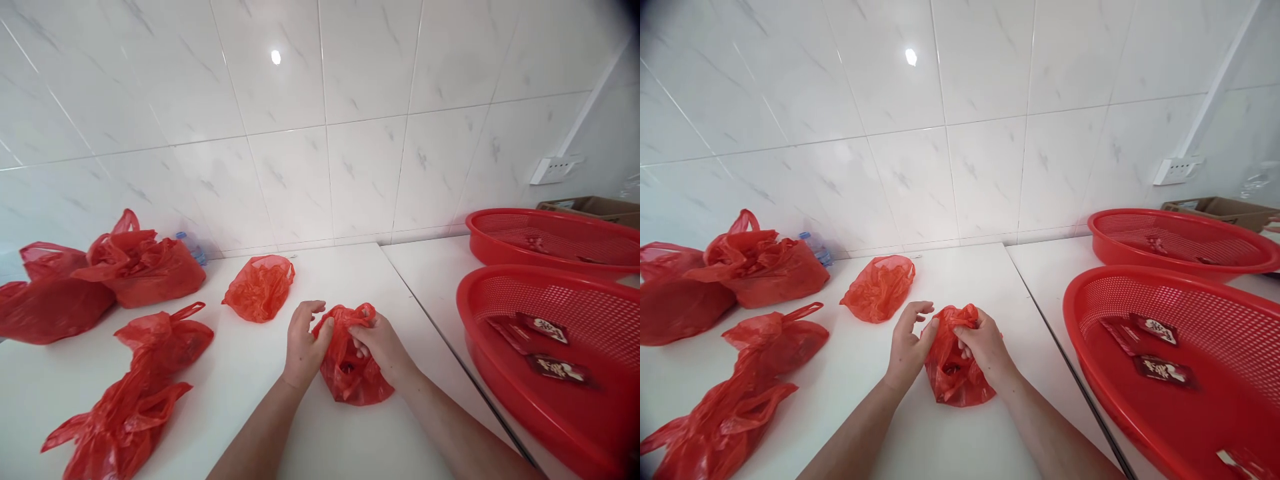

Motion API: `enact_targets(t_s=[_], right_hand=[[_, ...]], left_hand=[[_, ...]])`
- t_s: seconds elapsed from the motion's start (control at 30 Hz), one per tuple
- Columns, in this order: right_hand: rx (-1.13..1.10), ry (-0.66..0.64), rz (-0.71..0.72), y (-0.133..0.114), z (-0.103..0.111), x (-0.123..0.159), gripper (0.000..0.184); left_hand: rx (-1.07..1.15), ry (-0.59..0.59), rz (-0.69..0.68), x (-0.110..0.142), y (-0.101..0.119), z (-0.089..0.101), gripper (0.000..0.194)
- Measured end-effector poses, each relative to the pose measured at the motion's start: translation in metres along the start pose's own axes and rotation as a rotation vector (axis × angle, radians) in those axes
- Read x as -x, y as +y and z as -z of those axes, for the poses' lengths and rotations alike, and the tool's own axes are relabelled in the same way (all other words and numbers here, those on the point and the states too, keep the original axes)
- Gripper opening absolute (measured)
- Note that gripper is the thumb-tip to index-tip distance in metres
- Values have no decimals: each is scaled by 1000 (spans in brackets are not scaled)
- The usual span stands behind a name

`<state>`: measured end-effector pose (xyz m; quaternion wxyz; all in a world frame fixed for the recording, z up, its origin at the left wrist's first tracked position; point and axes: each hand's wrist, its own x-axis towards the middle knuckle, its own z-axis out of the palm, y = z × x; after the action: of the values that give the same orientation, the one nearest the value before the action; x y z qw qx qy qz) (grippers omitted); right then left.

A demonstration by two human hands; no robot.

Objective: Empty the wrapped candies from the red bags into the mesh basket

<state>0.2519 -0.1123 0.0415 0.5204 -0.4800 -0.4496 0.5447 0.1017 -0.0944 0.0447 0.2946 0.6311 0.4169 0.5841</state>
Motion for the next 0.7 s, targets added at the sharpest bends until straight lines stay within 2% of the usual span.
enact_targets(t_s=[0.13, 0.23, 0.3, 0.47, 0.57, 0.7], right_hand=[[6, -54, -12, 2, -1, 1, 7], [2, -99, 0, 3, 1, 1, 5], [-29, -162, 15, 2, 4, 1, 5], [-132, -332, 52, -5, 10, 1, 20], [-95, -324, 83, -7, 11, 1, 25], [126, -218, 129, -4, 8, 3, 14]], left_hand=[[14, -155, -82, 3, 5, -3, 31], [-21, -260, -63, 5, 2, -6, 20], [-52, -249, -24, 4, -1, -6, 18], [-62, -171, 70, 1, -5, -2, 19], [-68, -154, 37, 1, -7, -1, 21], [-153, -167, -30, 2, -9, -2, 21]])
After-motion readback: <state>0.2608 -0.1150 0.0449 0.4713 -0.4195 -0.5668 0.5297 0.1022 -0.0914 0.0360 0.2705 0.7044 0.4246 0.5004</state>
